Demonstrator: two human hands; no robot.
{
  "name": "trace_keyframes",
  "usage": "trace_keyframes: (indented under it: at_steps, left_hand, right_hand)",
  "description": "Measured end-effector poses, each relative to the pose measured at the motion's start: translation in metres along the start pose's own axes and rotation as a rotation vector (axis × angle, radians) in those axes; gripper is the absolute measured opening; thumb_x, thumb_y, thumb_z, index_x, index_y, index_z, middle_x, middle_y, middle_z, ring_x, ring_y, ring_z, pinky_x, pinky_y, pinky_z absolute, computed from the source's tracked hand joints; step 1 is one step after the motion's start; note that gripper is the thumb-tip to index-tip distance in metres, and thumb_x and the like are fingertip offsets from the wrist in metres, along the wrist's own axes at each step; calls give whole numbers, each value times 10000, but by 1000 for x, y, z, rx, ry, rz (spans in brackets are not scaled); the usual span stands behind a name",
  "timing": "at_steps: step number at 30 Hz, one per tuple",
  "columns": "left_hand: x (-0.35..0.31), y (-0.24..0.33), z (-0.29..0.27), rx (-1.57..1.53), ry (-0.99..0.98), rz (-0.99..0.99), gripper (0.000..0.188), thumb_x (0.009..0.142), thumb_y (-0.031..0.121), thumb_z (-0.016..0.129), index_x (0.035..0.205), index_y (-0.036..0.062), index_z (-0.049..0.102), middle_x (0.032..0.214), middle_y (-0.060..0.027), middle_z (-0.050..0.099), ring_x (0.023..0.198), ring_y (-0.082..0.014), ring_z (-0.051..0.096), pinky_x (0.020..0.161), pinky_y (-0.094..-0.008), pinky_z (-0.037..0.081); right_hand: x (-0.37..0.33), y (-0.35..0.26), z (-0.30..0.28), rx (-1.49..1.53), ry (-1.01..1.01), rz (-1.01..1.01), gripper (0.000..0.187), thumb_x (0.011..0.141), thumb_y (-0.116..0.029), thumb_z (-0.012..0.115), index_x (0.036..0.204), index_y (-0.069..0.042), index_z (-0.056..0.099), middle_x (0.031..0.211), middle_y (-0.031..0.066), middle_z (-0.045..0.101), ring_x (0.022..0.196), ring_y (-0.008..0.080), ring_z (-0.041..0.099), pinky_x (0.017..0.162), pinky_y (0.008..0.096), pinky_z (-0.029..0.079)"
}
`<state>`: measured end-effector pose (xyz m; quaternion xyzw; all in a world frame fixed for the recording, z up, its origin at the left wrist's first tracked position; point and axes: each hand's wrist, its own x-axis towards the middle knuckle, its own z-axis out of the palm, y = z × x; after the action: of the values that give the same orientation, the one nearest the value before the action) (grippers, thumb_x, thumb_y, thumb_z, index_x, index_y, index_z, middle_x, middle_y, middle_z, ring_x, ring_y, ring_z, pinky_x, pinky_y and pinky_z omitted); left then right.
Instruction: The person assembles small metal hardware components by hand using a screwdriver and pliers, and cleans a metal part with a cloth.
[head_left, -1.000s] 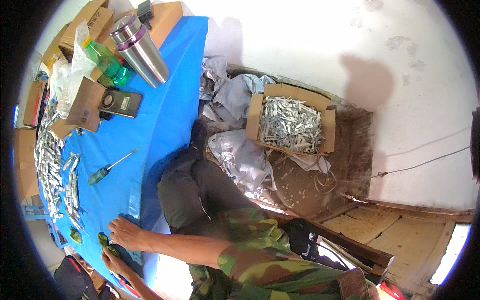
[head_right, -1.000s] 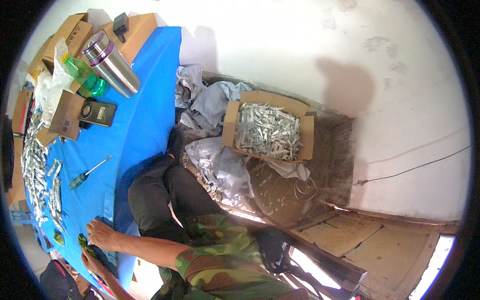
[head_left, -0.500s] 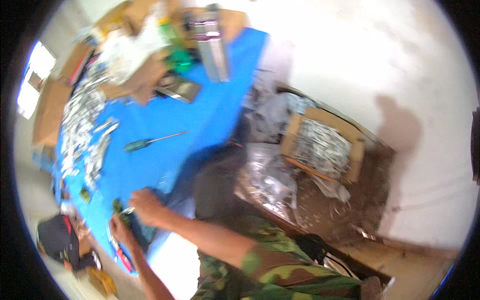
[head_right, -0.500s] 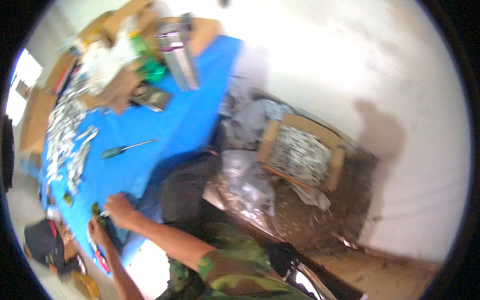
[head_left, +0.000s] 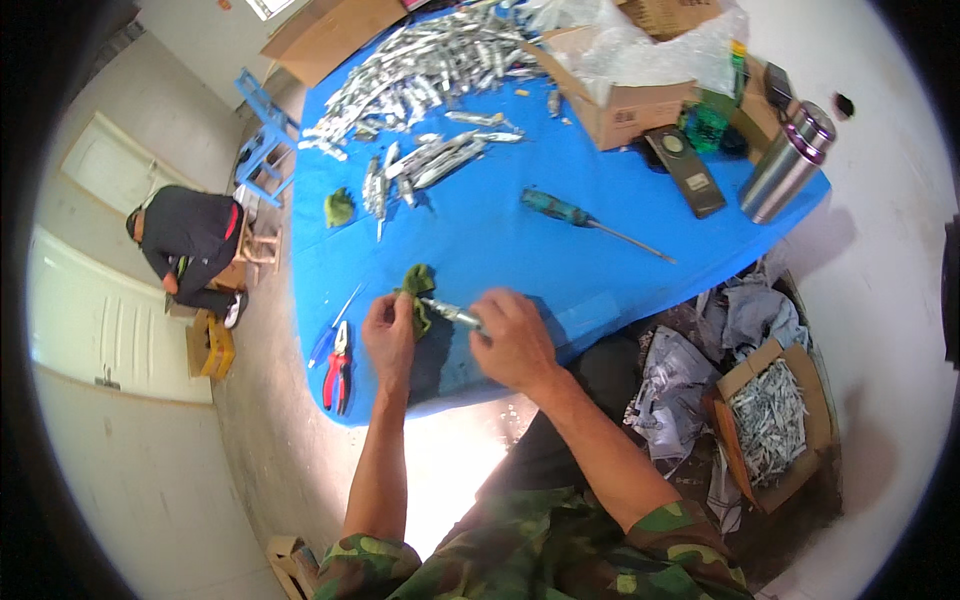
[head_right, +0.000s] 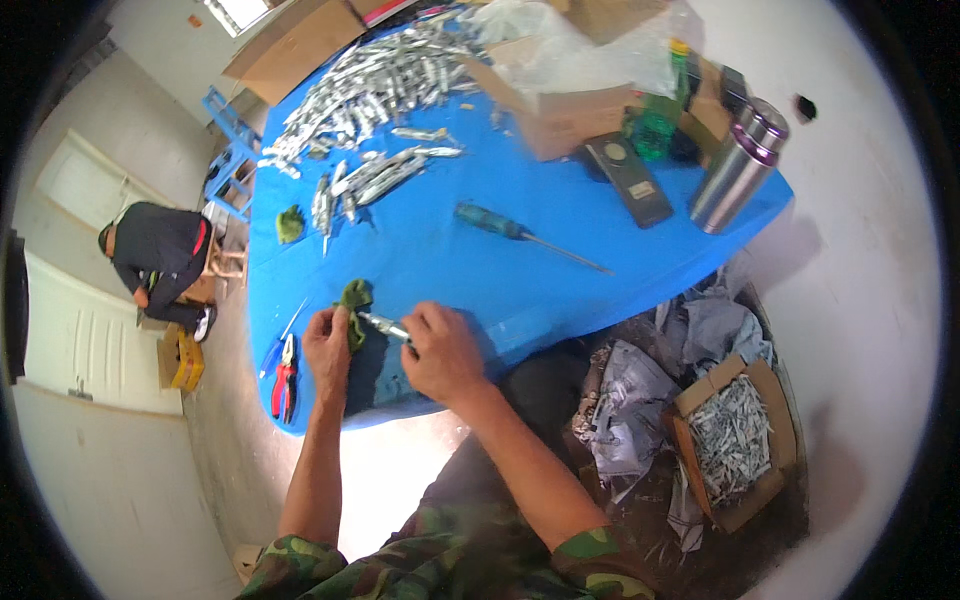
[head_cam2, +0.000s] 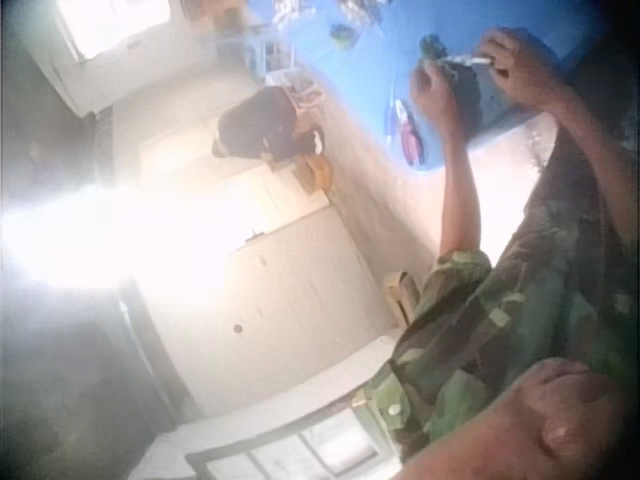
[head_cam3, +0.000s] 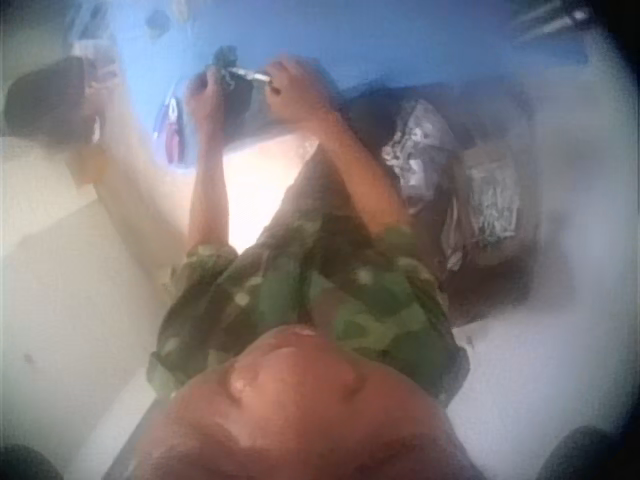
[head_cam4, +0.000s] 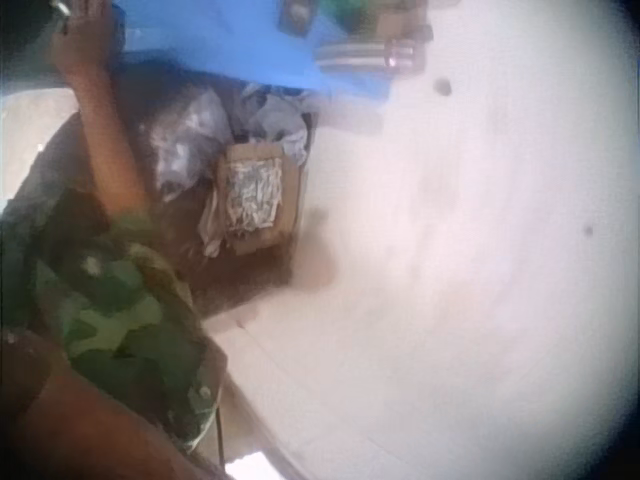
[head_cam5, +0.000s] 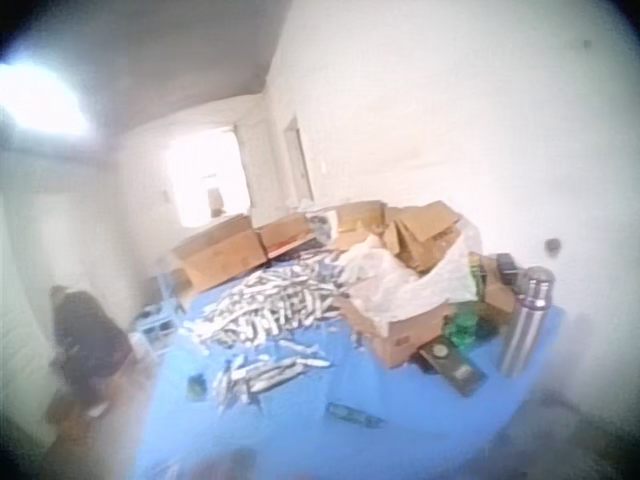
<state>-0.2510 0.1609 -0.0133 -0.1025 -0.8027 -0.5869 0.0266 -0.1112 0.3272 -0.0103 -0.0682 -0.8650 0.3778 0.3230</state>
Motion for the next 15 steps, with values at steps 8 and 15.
trace_keyframes:
  at_steps: [8, 15]
  left_hand:
    - [1, 3, -1, -83, -20, 3, 235, 1029, 207, 734, 1034, -29, 734, 795, 9, 676, 702, -51, 579, 598, -237, 454]
    - [-1, 7, -6, -133, -45, -3, 234, 1027, 196, 734, 1060, -36, 742, 813, 2, 686, 719, -50, 583, 605, -237, 459]
  right_hand:
    - [2, -3, 2, -41, 29, -34, 180, 834, -79, 754, 989, -24, 682, 1110, 117, 622, 1038, 356, 617, 905, 470, 488]
    - [-13, -19, 3, -147, 55, -43, 189, 838, -110, 777, 982, -36, 679, 1126, 87, 633, 1053, 325, 622, 999, 488, 428]
